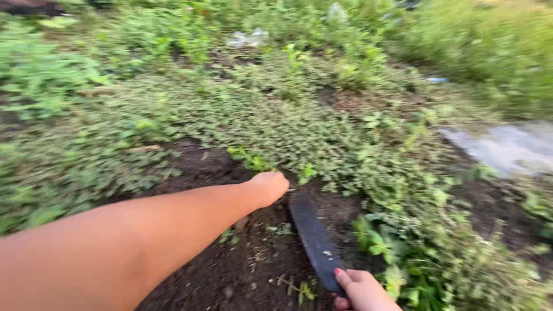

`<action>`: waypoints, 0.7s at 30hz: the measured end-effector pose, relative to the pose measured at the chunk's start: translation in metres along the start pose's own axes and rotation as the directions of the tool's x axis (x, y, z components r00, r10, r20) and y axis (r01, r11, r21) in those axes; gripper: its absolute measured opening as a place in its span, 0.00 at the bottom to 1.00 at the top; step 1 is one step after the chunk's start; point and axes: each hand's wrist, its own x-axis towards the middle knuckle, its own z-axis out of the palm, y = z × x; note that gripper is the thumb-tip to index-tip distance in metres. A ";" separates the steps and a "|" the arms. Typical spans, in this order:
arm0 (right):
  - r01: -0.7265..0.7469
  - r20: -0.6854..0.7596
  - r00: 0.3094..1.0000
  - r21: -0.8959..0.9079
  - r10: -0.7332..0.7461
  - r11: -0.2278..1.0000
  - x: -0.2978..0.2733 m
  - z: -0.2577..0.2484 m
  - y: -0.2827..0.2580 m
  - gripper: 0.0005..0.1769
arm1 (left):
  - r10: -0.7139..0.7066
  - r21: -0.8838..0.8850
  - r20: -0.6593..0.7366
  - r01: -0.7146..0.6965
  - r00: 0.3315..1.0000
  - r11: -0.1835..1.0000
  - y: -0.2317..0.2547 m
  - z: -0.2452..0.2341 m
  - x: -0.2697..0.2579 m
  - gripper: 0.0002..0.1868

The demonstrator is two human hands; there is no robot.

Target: The person clears weeds and small plants from a dirt area by hand and using a large blade, pulling up vegetation and cutting stems close to the ground.

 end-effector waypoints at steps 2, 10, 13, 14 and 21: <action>0.005 0.036 0.999 0.031 -0.006 1.000 0.005 -0.007 0.005 0.20 | -0.017 -0.015 0.037 0.018 0.999 1.000 -0.008 0.008 -0.002 0.09; -0.122 0.067 0.990 -0.026 0.123 0.992 -0.077 0.001 -0.063 0.16 | 0.380 0.193 0.140 -0.402 0.914 0.895 -0.050 -0.020 0.015 0.08; -0.124 0.082 0.990 0.115 0.115 0.986 -0.102 0.020 -0.081 0.13 | 0.195 0.158 0.235 -0.235 0.952 0.959 -0.036 -0.057 0.024 0.12; -0.114 0.087 0.991 0.122 0.104 0.986 -0.106 0.021 -0.084 0.13 | 0.067 0.081 0.214 -0.086 0.975 0.993 -0.028 -0.060 0.022 0.15; 0.111 0.173 0.977 0.094 -0.126 0.989 -0.052 0.064 -0.103 0.22 | -0.102 0.048 -0.188 0.113 0.977 0.992 -0.009 -0.024 0.052 0.07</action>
